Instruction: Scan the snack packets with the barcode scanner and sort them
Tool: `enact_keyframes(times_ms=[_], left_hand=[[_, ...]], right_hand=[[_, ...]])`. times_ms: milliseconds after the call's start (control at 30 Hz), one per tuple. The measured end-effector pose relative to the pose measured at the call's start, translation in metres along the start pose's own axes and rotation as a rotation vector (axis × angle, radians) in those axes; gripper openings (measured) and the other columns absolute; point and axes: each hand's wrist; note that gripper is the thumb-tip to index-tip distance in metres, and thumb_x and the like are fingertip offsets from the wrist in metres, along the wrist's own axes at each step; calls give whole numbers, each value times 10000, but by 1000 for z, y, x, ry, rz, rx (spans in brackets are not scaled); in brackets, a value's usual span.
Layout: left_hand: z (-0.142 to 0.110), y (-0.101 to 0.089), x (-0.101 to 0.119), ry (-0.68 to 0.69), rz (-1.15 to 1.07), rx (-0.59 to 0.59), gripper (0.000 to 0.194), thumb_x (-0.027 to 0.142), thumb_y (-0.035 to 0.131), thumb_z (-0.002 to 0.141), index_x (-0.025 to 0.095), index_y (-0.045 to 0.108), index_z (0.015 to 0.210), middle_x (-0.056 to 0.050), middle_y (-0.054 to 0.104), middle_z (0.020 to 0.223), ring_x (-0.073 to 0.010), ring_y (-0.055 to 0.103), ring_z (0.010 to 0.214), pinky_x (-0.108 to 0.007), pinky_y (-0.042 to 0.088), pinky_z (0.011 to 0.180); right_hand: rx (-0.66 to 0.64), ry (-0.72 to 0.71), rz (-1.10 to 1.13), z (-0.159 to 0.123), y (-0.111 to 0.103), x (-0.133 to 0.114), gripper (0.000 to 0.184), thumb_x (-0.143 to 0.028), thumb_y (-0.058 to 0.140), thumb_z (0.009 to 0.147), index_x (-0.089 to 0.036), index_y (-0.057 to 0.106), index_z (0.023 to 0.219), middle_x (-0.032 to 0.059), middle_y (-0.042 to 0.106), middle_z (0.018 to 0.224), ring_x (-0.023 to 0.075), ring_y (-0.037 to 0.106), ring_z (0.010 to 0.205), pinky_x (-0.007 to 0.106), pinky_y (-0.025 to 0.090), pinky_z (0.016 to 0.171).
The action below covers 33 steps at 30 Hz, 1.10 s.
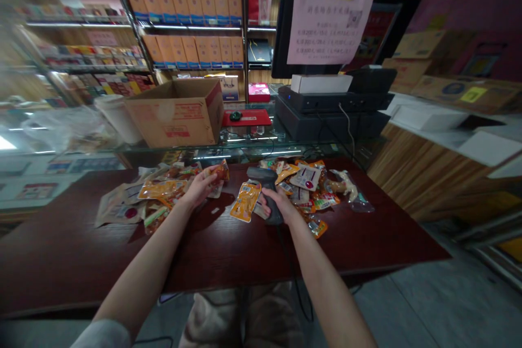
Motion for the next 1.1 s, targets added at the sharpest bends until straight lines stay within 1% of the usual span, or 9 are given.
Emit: enact_keyframes(times_ms=[167,367,567,633,767,867,933,1000,1100], left_hand=[[2,3,-4,20,82,-45,571,349,821,693,148,625,1190,-90,680,1160,-174,672,922,-339,541,898],[3,2,-8,64,237,-78,587,394,784,716,148,643,1231,-108,697,1151,-217,666,982,-360,513,929],[-1,6,2,135,425,-106,527,380,680,802,131,645,1265,-127,710,1139,-278,641,1084,-406,491,979],[-1,9,7,216,618,-56,491,311,617,833,128,632,1289,-130,697,1173,-287,626,1117,-430,471,1020],[-8,11,17,394,1275,165,520,135,505,847,184,607,1354,-134,592,1366,-308,514,1277,-451,376,1130],[-15,9,24,303,1641,271,487,134,431,893,166,628,1337,-179,561,1383,-369,489,1271,-493,406,1072],[-19,7,27,194,1733,302,463,143,397,908,135,656,1292,-217,590,1309,-392,517,1219,-504,443,1001],[-20,6,26,135,1738,318,442,168,403,916,132,671,1265,-236,600,1273,-410,520,1214,-521,447,978],[-20,6,20,134,1701,312,455,331,509,913,104,665,1275,-264,563,1352,-483,405,1342,-623,315,1082]], right_hand=[[-26,-5,0,2,0,5,344,-415,737,742,-201,550,936,-85,507,546,59,363,340,207,305,360],[-64,19,4,2,0,5,336,-415,749,733,-206,508,840,-94,479,531,47,344,328,200,290,345],[-63,21,16,0,2,4,325,-417,736,740,-212,501,832,-98,470,515,48,333,324,200,295,347],[-53,16,21,-1,2,3,332,-421,740,729,-215,501,833,-99,474,516,46,327,325,197,289,346],[-16,10,49,-2,3,-2,357,-439,749,699,-220,488,804,-94,467,509,45,317,329,198,279,349],[31,-9,70,-3,3,-7,362,-435,754,681,-219,513,842,-95,464,513,48,319,338,197,275,354],[63,-33,81,-4,2,-10,364,-433,758,674,-220,517,846,-95,466,516,50,319,341,197,273,354],[84,-54,95,-4,0,-11,365,-432,764,671,-221,505,821,-94,462,514,48,319,340,197,270,354],[103,-74,100,-3,-4,-13,366,-425,768,684,-223,484,795,-88,464,520,48,335,345,199,285,357]])
Point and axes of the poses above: each hand's wrist, its own z-axis towards the middle knuckle, its own y-axis out of the palm, x = y × z
